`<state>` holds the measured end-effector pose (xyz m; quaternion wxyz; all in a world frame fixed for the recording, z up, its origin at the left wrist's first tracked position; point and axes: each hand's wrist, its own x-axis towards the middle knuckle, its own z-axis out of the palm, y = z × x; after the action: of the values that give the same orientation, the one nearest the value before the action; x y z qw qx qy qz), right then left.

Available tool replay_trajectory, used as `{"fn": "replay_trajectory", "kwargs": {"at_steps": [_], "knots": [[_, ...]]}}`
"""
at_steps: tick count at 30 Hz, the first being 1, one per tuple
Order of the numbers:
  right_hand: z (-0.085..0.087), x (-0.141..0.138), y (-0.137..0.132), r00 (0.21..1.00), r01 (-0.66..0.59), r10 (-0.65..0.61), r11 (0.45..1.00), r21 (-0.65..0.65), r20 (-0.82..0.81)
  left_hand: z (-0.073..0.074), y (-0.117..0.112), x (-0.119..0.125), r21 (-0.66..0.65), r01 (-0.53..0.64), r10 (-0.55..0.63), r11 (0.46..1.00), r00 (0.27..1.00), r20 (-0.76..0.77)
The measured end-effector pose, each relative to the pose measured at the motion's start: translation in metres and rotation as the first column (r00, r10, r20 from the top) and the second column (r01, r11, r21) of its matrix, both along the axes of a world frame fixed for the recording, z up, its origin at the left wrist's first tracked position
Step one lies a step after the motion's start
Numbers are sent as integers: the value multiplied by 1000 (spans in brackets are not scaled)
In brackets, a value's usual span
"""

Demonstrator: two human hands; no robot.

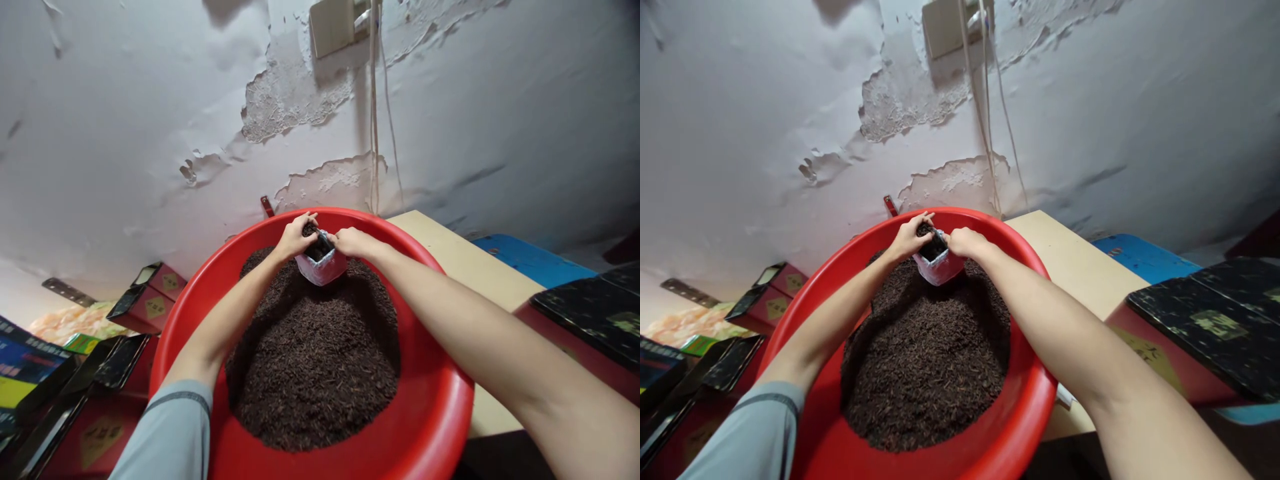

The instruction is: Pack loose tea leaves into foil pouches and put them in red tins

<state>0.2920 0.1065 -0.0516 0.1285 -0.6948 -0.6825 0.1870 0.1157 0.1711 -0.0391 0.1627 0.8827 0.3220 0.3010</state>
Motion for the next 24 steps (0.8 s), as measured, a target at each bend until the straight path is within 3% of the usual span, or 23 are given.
{"fn": "replay_trajectory", "kwargs": {"at_steps": [5,8,11,14,18,21,24], "knots": [[-1,0,2,1000,0,0,1000,-2,-13,3,5,-2,0,-22,21,1000,987,-159],[-2,1,1,999,3,-3,1000,-21,-40,8,10,-10,-104,-62,43,993,984,-171],[0,0,-1,1000,12,-12,1000,-11,-28,5,14,-29,-167,-326,281,931,929,-242],[2,-1,-2,1000,25,-25,1000,-17,7,-16,7,-56,-125,-573,465,810,757,-459],[0,-1,1,1000,22,-21,999,-32,23,-62,-23,-79,-98,-687,473,720,589,-655],[-2,0,4,999,21,-20,999,-33,34,-82,-46,-83,-65,-670,435,740,550,-713],[-2,-1,4,999,24,-22,999,-47,33,-82,-59,-84,-79,-618,363,782,555,-749]]}}
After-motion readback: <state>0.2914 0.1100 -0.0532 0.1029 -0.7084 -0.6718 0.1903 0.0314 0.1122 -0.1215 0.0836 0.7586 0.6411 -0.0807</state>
